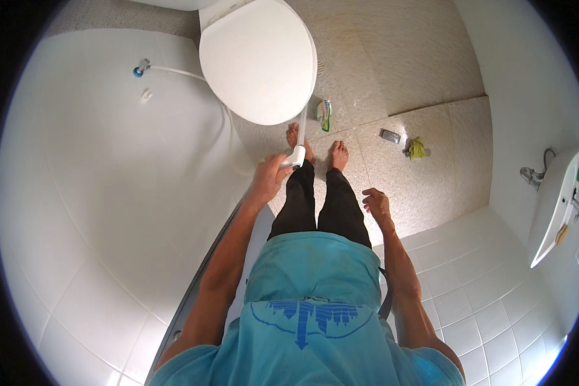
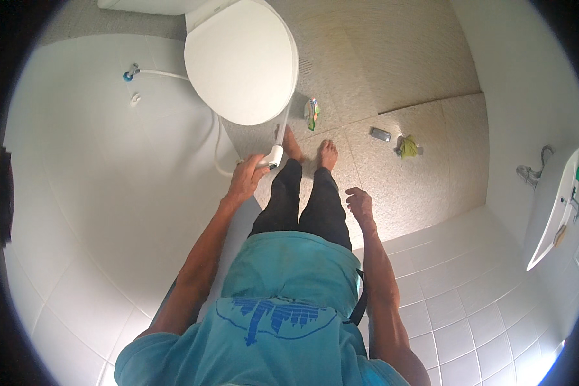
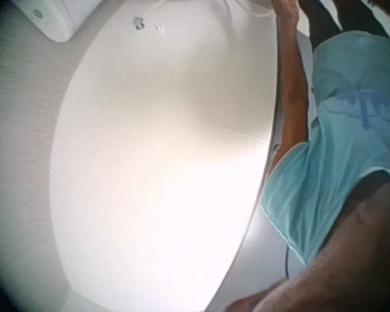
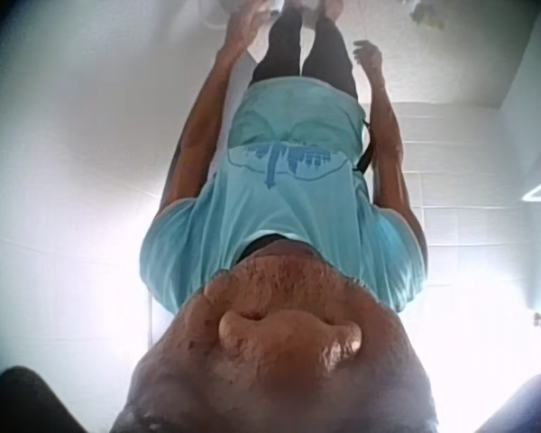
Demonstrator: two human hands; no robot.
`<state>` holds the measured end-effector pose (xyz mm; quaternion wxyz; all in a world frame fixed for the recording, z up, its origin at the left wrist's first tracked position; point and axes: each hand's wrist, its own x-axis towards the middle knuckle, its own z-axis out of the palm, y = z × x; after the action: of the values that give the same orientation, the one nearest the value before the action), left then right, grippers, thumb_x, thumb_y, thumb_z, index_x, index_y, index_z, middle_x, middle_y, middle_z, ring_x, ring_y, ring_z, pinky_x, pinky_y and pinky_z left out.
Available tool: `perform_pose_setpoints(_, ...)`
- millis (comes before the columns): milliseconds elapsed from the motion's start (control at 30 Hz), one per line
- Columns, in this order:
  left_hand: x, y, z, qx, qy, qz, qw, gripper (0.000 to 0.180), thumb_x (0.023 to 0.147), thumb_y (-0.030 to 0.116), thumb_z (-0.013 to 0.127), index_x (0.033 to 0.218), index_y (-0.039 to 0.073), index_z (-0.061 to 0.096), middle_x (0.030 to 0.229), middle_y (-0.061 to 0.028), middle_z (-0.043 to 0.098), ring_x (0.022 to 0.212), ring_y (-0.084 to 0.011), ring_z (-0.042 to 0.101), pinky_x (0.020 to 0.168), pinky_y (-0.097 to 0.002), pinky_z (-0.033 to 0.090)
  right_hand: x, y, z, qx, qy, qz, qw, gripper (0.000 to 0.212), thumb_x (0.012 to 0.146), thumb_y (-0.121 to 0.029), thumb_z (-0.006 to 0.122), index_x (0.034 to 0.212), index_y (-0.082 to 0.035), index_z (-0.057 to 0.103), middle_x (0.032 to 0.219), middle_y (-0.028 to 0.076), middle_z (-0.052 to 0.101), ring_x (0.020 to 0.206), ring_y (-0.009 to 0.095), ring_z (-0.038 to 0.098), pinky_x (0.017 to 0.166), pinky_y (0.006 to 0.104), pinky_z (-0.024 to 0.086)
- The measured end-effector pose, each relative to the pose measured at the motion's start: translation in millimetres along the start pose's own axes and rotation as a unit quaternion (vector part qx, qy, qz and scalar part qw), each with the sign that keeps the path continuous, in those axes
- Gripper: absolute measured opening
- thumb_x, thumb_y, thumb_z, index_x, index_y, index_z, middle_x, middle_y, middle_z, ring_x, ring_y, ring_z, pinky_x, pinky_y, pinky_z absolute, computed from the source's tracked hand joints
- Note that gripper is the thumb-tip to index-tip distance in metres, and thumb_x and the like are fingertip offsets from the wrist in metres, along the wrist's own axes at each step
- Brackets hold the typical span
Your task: The person scrubs the tiled bathroom floor with a yellow cloth and a small handheld scraper, then stands to rinse the floor using a handheld bidet sprayer. The person moves around the toilet and sink area to cover different sections of the floor.
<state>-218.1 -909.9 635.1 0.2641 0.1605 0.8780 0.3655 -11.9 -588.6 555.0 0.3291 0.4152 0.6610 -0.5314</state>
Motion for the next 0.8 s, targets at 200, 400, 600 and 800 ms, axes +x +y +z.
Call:
perform_pose_setpoints(200,9.2,10.8,7.1,-0.005,0.027,0.021,0.999,0.032,0.089,0.022,0.065,0.112,0.001,0.057,0.099,-0.0225,0.061,0.088,-0.0445,0.059,0.075,-0.0498,0.046,-0.4,-8.1,1.1,-0.02,0.007,-0.012,1.0,0.03,0.078,-0.006,0.055,0.104,-0.004,0.07,0.075,0.01,0.068,0.059,0.016,0.063,0.055,0.0306,0.051)
perform_pose_setpoints(400,12.3,25.6,13.4,0.009,0.031,0.006,0.999,0.037,0.092,0.027,0.062,0.117,0.0,0.056,0.103,-0.0229,0.061,0.095,-0.042,0.059,0.081,-0.0482,0.046,-2.4,-3.8,-1.2,-0.045,0.025,-0.048,0.998,0.027,0.079,-0.006,0.056,0.102,-0.002,0.07,0.075,0.013,0.07,0.06,0.019,0.066,0.057,0.0328,0.053)
perform_pose_setpoints(600,23.0,30.2,32.1,0.0,0.081,0.013,0.997,0.038,0.09,0.026,0.066,0.116,0.001,0.056,0.101,-0.0213,0.063,0.092,-0.0419,0.06,0.078,-0.0491,0.047,-4.0,0.8,-2.6,-0.024,0.022,-0.026,0.999,0.031,0.079,-0.003,0.054,0.105,0.0,0.069,0.078,0.013,0.07,0.062,0.017,0.066,0.054,0.0311,0.053)
perform_pose_setpoints(800,35.9,44.6,36.0,-0.002,0.087,0.016,0.996,0.036,0.09,0.024,0.065,0.115,0.0,0.056,0.096,-0.022,0.063,0.088,-0.0411,0.062,0.077,-0.0473,0.048,-2.1,3.8,-1.7,0.006,0.035,-0.018,0.999,0.027,0.08,-0.005,0.056,0.103,-0.003,0.07,0.076,0.013,0.069,0.061,0.019,0.066,0.056,0.033,0.053)
